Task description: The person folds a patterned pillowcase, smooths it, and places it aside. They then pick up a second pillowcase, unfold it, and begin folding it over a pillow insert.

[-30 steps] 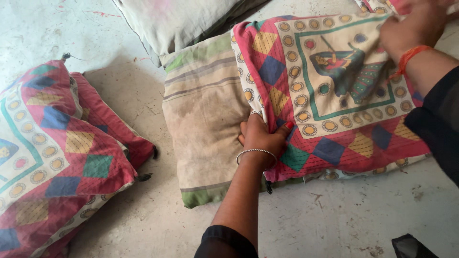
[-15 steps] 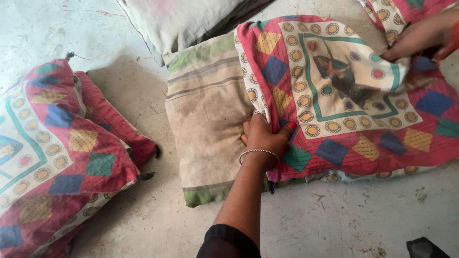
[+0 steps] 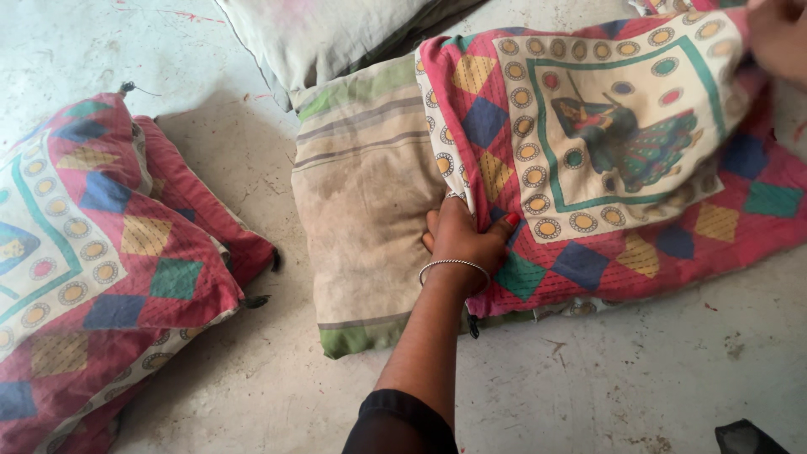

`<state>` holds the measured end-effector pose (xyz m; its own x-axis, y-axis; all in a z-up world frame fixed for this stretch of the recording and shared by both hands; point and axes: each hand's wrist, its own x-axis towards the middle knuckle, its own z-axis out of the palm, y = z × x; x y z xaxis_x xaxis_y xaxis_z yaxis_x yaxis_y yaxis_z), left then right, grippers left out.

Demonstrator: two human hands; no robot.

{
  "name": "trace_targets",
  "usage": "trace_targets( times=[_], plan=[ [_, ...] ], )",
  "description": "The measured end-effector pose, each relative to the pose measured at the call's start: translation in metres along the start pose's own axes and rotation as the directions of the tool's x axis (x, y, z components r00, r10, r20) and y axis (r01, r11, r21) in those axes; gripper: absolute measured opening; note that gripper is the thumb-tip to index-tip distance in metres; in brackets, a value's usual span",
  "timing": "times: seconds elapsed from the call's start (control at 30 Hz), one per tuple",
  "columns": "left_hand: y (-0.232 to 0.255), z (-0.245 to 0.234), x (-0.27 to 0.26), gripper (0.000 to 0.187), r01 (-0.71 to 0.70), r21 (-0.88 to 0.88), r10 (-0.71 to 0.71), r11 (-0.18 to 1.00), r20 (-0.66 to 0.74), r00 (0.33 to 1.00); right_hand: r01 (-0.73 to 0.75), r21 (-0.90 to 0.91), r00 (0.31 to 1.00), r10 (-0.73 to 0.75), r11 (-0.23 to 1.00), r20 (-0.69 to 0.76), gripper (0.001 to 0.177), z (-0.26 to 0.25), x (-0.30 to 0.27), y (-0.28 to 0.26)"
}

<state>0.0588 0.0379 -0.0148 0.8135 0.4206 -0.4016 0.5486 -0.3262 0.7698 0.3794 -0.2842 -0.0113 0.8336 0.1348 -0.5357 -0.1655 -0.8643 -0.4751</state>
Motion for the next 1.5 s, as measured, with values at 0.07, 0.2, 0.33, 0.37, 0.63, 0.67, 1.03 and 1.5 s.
trace_targets(
  times=[0.07, 0.2, 0.33, 0.37, 0.63, 0.67, 1.03, 1.5],
  plan=[
    [0.001, -0.001, 0.001, 0.075, 0.006, -0.001, -0.006, 1.0, 0.0, 1.0, 0.005, 0.024, 1.0, -0.005, 1.0, -0.01, 0.045, 0.001, -0.001, 0.0],
    [0.003, -0.001, -0.001, 0.075, 0.016, -0.002, -0.016, 1.0, 0.004, 1.0, 0.009, 0.046, 1.0, -0.01, 0.999, 0.026, 0.046, 0.005, -0.002, -0.001],
    [0.004, -0.003, -0.003, 0.076, -0.001, -0.008, 0.001, 1.0, 0.0, 1.0, -0.001, 0.053, 0.99, -0.006, 0.999, 0.139, 0.047, 0.011, -0.002, -0.005],
    [0.005, -0.003, -0.003, 0.075, 0.003, -0.007, -0.003, 1.0, 0.005, 1.0, -0.003, 0.051, 0.986, -0.005, 0.999, 0.165, 0.047, 0.015, -0.003, -0.006],
    [0.007, -0.005, -0.004, 0.076, 0.005, -0.015, -0.005, 1.0, 0.001, 1.0, -0.02, 0.143, 0.953, -0.024, 0.989, 0.303, 0.05, 0.028, -0.002, -0.005],
    [0.007, -0.005, -0.004, 0.075, 0.01, -0.015, -0.01, 1.0, 0.003, 1.0, -0.018, 0.165, 0.949, -0.035, 0.986, 0.314, 0.05, 0.027, 0.0, -0.005],
    [0.001, -0.001, -0.002, 0.076, -0.017, -0.003, 0.017, 1.0, -0.016, 1.0, 0.042, 0.392, 0.985, -0.103, 0.919, 0.137, 0.073, -0.002, -0.001, -0.028],
    [0.002, -0.001, -0.002, 0.073, -0.006, -0.007, 0.006, 1.0, -0.007, 1.0, 0.188, -0.23, 0.971, -0.145, 0.955, 0.191, 0.039, 0.056, -0.026, -0.059]
  ],
)
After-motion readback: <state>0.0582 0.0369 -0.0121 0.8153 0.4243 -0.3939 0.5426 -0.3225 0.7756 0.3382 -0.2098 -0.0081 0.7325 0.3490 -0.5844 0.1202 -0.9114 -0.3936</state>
